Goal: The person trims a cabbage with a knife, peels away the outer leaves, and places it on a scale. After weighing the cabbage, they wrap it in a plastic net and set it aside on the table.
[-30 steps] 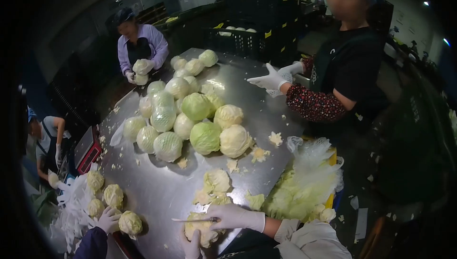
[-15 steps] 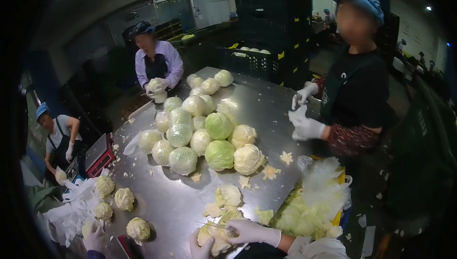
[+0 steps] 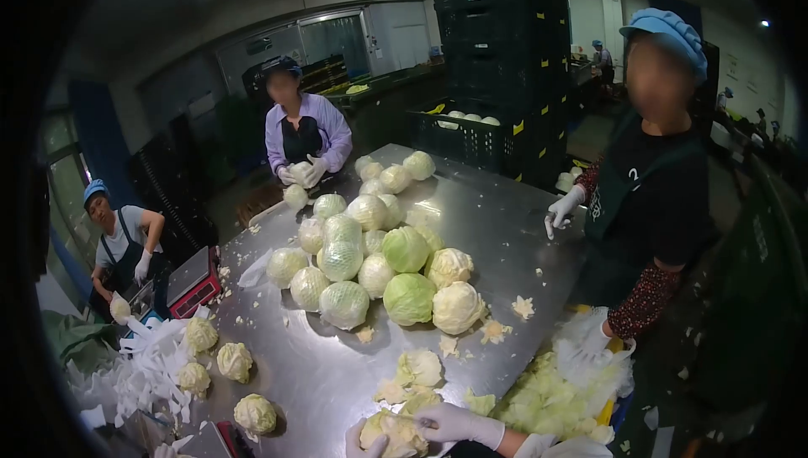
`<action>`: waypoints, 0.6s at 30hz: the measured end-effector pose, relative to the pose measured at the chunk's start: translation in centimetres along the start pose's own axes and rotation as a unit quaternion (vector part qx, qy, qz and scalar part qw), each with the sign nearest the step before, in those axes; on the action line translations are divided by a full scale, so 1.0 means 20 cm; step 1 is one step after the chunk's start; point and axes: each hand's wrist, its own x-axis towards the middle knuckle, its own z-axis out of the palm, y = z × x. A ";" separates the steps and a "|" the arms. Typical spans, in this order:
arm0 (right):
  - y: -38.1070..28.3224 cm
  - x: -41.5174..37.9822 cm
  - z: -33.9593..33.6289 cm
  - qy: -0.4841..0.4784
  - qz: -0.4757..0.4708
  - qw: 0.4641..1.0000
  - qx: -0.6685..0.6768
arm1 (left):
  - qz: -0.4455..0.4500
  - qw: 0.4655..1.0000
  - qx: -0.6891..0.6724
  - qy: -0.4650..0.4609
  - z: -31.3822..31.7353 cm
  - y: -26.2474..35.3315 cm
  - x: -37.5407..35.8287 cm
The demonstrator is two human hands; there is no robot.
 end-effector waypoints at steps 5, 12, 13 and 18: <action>0.05 -0.03 0.01 0.029 0.071 0.993 0.090 | -0.020 0.999 -0.034 0.024 -0.06 0.04 0.00; -0.11 0.03 0.06 -0.030 0.128 0.988 0.081 | -0.021 0.999 -0.046 0.013 -0.03 0.05 0.01; -0.10 0.02 0.05 -0.046 0.100 0.991 0.077 | -0.020 0.999 -0.045 0.009 -0.03 0.05 0.00; -0.04 -0.01 0.06 -0.068 0.110 0.990 0.063 | -0.023 0.998 -0.057 -0.002 -0.02 0.06 -0.01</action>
